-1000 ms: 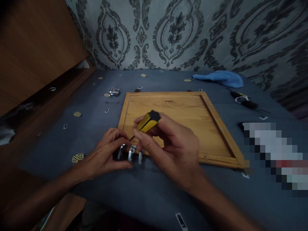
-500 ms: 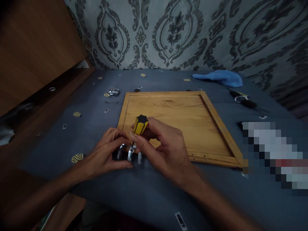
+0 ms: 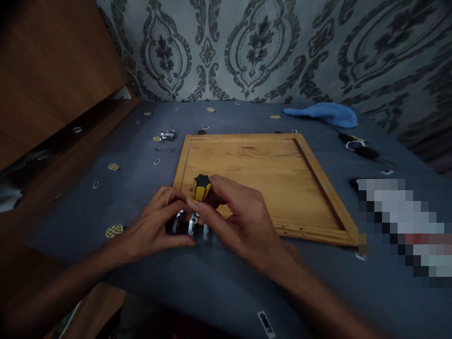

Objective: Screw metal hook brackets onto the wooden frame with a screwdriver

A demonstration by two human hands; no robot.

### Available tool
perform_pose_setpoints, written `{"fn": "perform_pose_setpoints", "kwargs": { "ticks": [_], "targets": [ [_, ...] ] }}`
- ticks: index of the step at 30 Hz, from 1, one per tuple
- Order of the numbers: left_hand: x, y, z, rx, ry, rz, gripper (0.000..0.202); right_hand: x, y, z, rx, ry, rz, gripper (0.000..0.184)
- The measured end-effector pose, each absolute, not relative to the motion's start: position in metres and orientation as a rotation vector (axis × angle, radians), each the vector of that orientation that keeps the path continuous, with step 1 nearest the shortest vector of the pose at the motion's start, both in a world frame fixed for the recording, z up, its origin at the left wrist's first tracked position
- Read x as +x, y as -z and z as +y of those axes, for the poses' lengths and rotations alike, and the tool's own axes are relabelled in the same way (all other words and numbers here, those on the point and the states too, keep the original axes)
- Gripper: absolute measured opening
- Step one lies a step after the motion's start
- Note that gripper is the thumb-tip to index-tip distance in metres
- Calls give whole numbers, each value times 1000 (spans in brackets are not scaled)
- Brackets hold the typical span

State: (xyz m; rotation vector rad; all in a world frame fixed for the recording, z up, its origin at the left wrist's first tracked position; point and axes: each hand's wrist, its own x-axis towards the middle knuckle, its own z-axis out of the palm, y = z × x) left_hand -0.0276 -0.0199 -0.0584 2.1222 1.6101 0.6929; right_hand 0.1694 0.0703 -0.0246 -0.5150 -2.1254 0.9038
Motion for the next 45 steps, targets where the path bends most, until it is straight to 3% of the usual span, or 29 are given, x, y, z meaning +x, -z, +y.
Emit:
{"fn": "perform_pose_setpoints", "kwargs": {
  "ticks": [10,38,45],
  "targets": [
    [-28,60,-19,2126,-696,1619,39,163,29,68,-540,-858,-2073,19],
    [-28,60,-19,2134,-724,1600,40,167,21,75,-462,-715,-2225,14],
    [-28,61,-19,2158,-739,1592,41,165,21,73,-476,-757,-2192,24]
  ]
}}
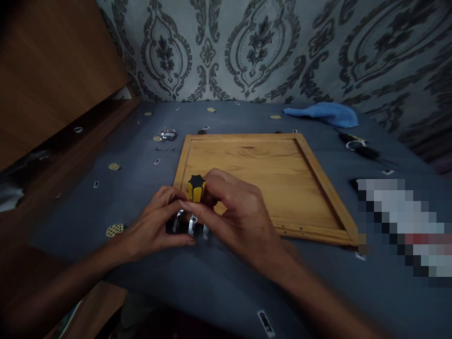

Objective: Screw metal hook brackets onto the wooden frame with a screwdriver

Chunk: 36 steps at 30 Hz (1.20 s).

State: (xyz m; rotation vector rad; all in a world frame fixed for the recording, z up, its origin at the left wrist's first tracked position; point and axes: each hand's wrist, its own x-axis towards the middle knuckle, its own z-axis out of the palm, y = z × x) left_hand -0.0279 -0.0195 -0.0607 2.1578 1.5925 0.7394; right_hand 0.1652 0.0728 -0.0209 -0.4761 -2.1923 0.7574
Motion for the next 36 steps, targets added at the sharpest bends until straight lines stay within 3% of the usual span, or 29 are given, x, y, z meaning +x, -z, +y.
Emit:
{"fn": "perform_pose_setpoints", "kwargs": {
  "ticks": [8,19,31,36],
  "targets": [
    [-29,63,-20,2174,-745,1600,42,166,21,74,-456,-702,-2208,24],
    [-28,61,-19,2189,-725,1611,41,168,24,72,-428,-608,-2188,9],
    [-27,63,-21,2189,-760,1600,39,163,26,70,-385,-520,-2187,14],
    [-27,62,-20,2161,-728,1627,43,165,19,67,-482,-603,-1989,25]
  ]
}}
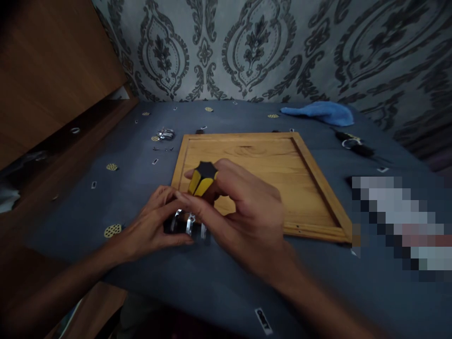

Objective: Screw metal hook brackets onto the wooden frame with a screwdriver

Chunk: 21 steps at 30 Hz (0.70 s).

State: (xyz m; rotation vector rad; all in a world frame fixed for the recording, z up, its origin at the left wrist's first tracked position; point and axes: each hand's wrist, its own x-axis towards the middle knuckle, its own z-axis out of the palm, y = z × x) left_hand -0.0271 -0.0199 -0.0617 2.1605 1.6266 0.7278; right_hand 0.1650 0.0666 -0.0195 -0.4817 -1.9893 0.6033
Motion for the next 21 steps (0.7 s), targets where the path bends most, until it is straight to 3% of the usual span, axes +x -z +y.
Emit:
{"fn": "perform_pose_setpoints", "kwargs": {
  "ticks": [7,21],
  "targets": [
    [-27,61,-20,2146,-719,1631,42,168,22,66,-541,-644,-1986,28],
    [-27,59,-19,2132,-697,1647,39,169,27,67,-501,-639,-2080,11]
  ]
}}
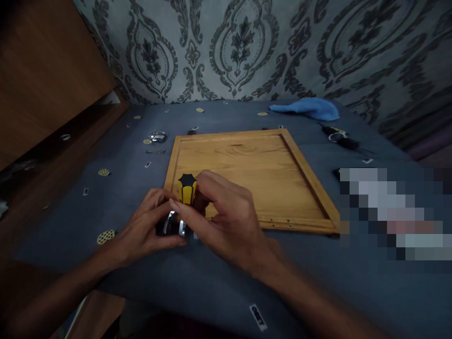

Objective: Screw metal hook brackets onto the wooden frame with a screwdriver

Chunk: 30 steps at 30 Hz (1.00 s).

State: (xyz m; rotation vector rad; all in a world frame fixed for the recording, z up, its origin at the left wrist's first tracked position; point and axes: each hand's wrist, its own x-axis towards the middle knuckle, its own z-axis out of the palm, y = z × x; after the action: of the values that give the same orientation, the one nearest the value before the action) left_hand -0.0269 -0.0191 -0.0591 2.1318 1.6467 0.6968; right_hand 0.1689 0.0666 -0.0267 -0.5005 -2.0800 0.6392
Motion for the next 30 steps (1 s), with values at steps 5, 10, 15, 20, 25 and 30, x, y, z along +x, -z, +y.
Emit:
{"fn": "perform_pose_setpoints", "kwargs": {
  "ticks": [5,10,15,20,25,30],
  "targets": [
    [-28,63,-19,2176,-718,1647,40,168,28,66,-484,-647,-2079,10],
    [-27,64,-20,2197,-709,1652,41,168,27,67,-446,-652,-2121,13],
    [-29,64,-21,2263,-709,1655,45,168,27,70,-393,-664,-2150,19],
    [-31,61,-23,2313,-799,1640,50,165,28,70,-351,-682,-2097,26],
    [-29,61,-27,2380,-771,1594,36,164,30,70,-301,-718,-2047,30],
    [-28,67,-28,2405,-693,1640,39,165,29,70,-276,-765,-2021,30]
  ]
}}
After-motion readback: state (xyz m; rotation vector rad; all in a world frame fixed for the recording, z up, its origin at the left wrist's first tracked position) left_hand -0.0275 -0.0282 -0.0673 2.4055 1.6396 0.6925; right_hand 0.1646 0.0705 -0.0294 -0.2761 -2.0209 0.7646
